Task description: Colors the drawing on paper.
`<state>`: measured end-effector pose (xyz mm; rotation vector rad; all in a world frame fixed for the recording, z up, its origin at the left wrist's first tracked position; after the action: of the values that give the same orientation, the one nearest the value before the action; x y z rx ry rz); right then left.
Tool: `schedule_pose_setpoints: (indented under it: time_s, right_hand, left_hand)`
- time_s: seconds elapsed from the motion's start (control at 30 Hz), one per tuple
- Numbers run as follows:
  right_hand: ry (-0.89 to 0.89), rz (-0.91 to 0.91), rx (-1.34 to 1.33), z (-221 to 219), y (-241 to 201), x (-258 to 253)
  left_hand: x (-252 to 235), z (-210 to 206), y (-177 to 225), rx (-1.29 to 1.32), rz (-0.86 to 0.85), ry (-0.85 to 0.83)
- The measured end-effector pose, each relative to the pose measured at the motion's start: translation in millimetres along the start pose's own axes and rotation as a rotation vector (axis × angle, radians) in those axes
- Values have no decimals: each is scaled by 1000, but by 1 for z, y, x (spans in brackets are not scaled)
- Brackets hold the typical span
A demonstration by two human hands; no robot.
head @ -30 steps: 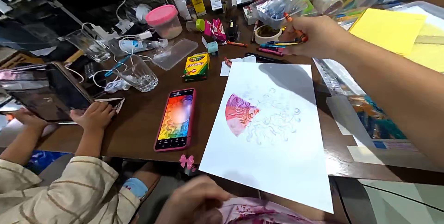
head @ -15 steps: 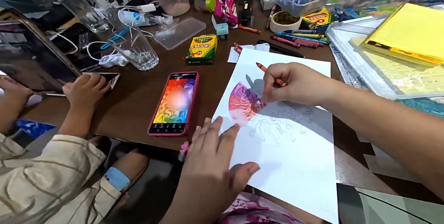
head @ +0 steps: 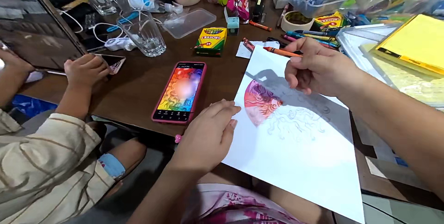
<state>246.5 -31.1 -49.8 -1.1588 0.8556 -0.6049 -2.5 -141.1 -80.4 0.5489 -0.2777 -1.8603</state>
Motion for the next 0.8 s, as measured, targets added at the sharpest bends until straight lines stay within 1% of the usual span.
schedule_pose_setpoints:
  time_s: [0.07, 0.13, 0.2, 0.3, 0.5, 0.7, 0.8]
  right_hand:
    - [45, 8, 16, 2, 4, 1]
    - [137, -2, 42, 5, 9, 1]
    - [171, -63, 32, 4, 10, 5]
    - [126, -122, 11, 1, 9, 18]
    - [108, -79, 119, 3, 10, 34]
    - [106, -52, 267, -2, 11, 38]
    - [118, -27, 287, -2, 12, 39]
  left_hand:
    - [-1, -1, -1, -4, -24, 12]
    - [-5, -1, -6, 10, -58, 24]
    - [-9, 1, -11, 34, -76, 26]
    - [-12, 1, -12, 35, -71, 20]
    - [-10, -3, -9, -22, -90, 44]
    - [-8, -4, -9, -44, -92, 67]
    - [-9, -3, -9, -45, -86, 74]
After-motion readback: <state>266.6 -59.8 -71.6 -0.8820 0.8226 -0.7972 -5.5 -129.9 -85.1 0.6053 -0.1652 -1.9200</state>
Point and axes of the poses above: each hand's wrist, its own x-axis away from the middle knuckle, its own z-axis out of the back of the hand, y = z × x, the point moved 3 cm from there along -x, towards the middle knuckle, and after that the axes turned 7 degrees about z, right-handed, at the moved point
